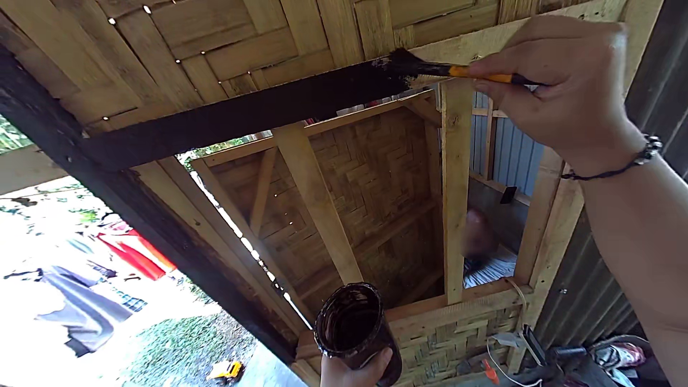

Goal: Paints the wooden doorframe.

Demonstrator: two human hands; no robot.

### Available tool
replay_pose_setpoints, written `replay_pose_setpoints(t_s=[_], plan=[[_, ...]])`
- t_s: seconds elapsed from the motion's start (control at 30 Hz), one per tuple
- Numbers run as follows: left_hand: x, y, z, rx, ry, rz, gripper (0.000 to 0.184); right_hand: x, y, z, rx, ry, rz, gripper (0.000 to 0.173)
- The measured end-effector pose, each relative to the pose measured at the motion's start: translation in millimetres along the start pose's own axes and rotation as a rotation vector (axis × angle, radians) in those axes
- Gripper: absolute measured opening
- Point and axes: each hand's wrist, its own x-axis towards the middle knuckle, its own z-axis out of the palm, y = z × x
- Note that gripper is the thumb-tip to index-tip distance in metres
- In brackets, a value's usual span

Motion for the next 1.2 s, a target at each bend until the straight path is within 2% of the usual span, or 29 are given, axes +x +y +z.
replay_pose_setpoints(t_s=[0.1, 0.23, 0.3, 0.37, 0.47, 0.6, 0.73, 0.93, 1.07, 1.2], plan=[[-1, -1, -1, 0.004, 0.014, -0.003, 0.065, -17, 1, -17, 0.081, 0.049, 0.144, 0.022], [-2, -1, 1, 0.003, 0.014, -0.003, 0.066, -21, -14, -21, 0.489, 0.239, 0.406, 0.022], [-3, 0, 2, -0.003, 0.009, -0.004, 0.067, -15, -24, -14, 0.633, 0.289, 0.503, 0.015], [-4, -1, 2, -0.007, 0.015, -0.004, 0.067, -7, -30, -8, 0.736, 0.288, 0.590, 0.011], [-4, -2, 1, -0.004, 0.023, -0.003, 0.066, 4, -38, 2, 0.855, 0.262, 0.677, 0.021], [-5, -4, 1, -0.011, 0.032, 0.005, 0.067, 15, -45, 21, 0.889, 0.248, 0.622, 0.015], [-3, -4, 2, -0.016, 0.022, 0.010, 0.067, 17, -35, 35, 0.769, 0.241, 0.557, 0.013], [-2, -4, 2, -0.011, 0.010, 0.011, 0.066, 1, -15, 20, 0.528, 0.269, 0.584, 0.014], [-1, -4, 2, -0.019, 0.005, 0.007, 0.066, 0, -35, 12, 0.533, 0.324, 0.512, 0.011], [1, -6, 5, -0.011, 0.012, -0.013, 0.070, 16, -52, 29, 0.553, 0.272, 0.417, 0.014]])
